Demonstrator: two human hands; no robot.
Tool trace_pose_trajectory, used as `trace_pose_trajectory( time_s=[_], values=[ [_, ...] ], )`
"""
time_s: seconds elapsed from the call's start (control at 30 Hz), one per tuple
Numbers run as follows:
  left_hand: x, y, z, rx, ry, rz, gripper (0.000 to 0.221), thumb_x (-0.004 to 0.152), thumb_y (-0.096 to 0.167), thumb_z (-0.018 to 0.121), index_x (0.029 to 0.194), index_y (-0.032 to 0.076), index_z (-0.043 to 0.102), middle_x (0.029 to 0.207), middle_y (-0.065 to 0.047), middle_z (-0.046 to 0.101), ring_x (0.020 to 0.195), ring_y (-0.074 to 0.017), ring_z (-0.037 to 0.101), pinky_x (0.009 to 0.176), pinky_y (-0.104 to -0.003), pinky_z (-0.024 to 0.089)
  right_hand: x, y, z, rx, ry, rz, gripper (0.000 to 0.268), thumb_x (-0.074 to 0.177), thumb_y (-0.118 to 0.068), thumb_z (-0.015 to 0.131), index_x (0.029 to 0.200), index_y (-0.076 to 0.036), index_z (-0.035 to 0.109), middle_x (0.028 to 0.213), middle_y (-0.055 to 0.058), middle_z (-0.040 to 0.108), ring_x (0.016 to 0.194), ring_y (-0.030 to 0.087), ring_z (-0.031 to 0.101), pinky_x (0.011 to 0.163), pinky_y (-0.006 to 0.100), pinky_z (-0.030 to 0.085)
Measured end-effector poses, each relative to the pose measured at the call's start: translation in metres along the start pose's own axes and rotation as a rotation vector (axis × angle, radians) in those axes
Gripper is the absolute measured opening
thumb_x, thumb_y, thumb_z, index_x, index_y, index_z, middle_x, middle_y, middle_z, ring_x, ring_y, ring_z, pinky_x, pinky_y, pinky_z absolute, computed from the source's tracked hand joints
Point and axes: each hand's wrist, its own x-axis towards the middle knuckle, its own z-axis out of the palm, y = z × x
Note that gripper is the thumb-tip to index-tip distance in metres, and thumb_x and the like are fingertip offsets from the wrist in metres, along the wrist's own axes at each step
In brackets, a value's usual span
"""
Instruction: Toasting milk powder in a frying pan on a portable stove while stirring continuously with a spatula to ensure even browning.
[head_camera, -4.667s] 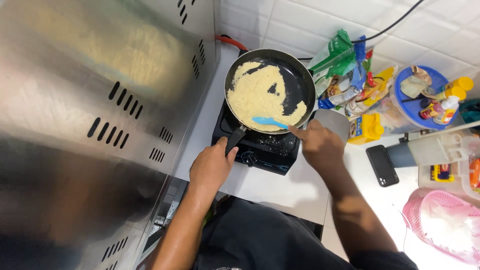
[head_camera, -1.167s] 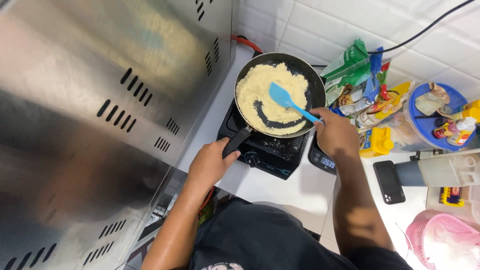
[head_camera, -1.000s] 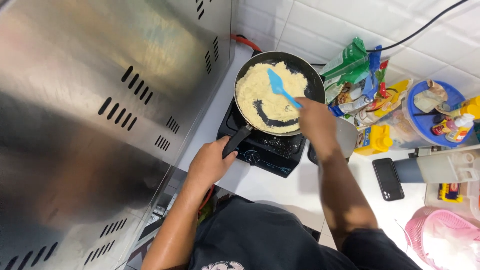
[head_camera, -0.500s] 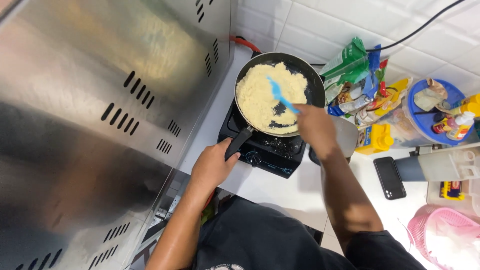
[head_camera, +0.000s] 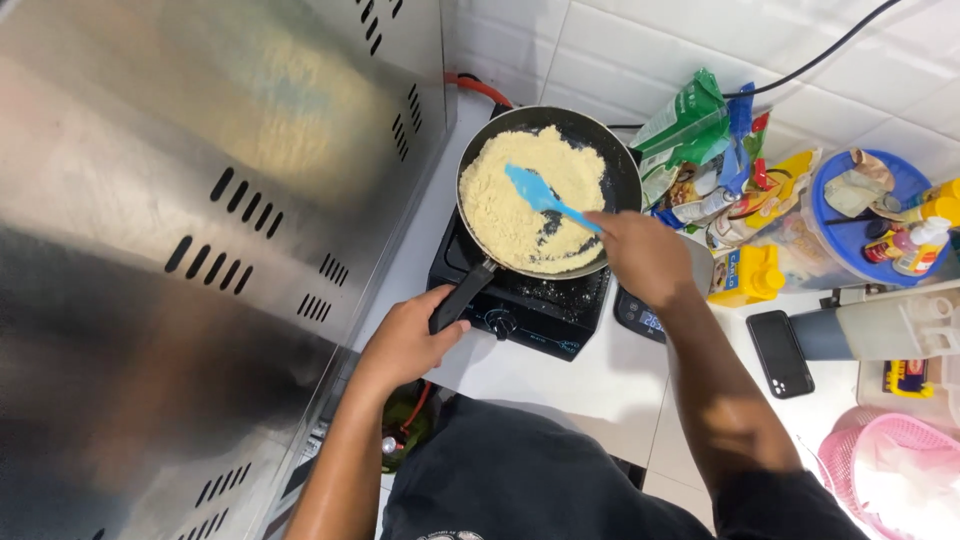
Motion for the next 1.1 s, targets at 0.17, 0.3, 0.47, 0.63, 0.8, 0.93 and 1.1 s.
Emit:
trace_pose_trajectory(
  time_s=[0.17,0.3,0.47,0.63,0.8,0.93,1.1],
  values=[
    [0.006,-0.007,0.003,-0.066,0.021,-0.009,0.052,0.091,0.012,0.064,0.139,-0.006,0.057,0.072,-0.021,0.071,0.053,-0.0207,0.067,0.047,-0.029,0.053,0.009,0.055,-0.013,-0.184,0.028,0.147,0.046,0.107,-0.023,0.04,0.143,-0.042,0.063,0.113,0.016,0.074,0.108,0.041,0.071,0.1,0.053,0.053],
    [0.008,-0.013,0.011,-0.069,0.061,-0.006,0.05,0.092,0.013,0.064,0.138,-0.006,0.058,0.073,-0.021,0.072,0.054,-0.0194,0.066,0.046,-0.029,0.053,0.059,0.095,0.027,-0.04,0.115,0.12,0.045,0.101,-0.023,0.041,0.136,-0.037,0.067,0.112,0.021,0.073,0.107,0.048,0.068,0.097,0.056,0.053],
    [0.005,-0.009,0.011,-0.043,0.072,-0.01,0.05,0.093,0.013,0.064,0.138,-0.007,0.058,0.076,-0.021,0.072,0.055,-0.0195,0.068,0.047,-0.028,0.054,0.006,0.013,-0.011,0.017,-0.056,0.133,0.046,0.1,-0.017,0.042,0.135,-0.028,0.071,0.112,0.021,0.076,0.105,0.048,0.07,0.094,0.057,0.054],
    [0.005,-0.014,0.005,-0.148,0.035,-0.021,0.05,0.088,0.01,0.069,0.134,-0.008,0.06,0.075,-0.02,0.071,0.052,-0.0186,0.066,0.045,-0.028,0.053,0.014,0.041,-0.013,-0.146,-0.02,0.22,0.043,0.099,-0.024,0.042,0.125,-0.031,0.076,0.108,0.02,0.078,0.106,0.045,0.071,0.093,0.053,0.057],
    [0.012,-0.05,0.015,-0.458,0.01,-0.054,0.038,0.088,0.007,0.065,0.122,-0.011,0.065,0.069,-0.015,0.064,0.043,-0.0156,0.058,0.039,-0.026,0.048,0.041,0.04,0.042,0.017,0.051,0.024,0.031,0.099,-0.02,0.05,0.107,-0.013,0.079,0.094,0.023,0.076,0.094,0.047,0.073,0.083,0.054,0.057],
    [0.025,-0.055,0.028,-0.402,0.045,-0.019,0.029,0.093,0.008,0.062,0.115,-0.01,0.068,0.062,-0.011,0.06,0.043,-0.0141,0.055,0.038,-0.025,0.046,-0.005,0.024,0.009,0.001,0.014,0.085,0.037,0.101,-0.008,0.046,0.117,-0.011,0.079,0.097,0.024,0.077,0.093,0.048,0.072,0.088,0.056,0.054],
    [0.03,-0.046,0.052,-0.361,0.105,0.015,0.033,0.093,0.014,0.065,0.117,-0.008,0.068,0.063,-0.013,0.06,0.049,-0.0179,0.058,0.044,-0.029,0.05,-0.028,-0.005,-0.004,-0.201,0.25,0.037,0.026,0.1,-0.019,0.057,0.113,-0.019,0.079,0.082,0.017,0.074,0.078,0.042,0.075,0.071,0.052,0.06]
  ],
)
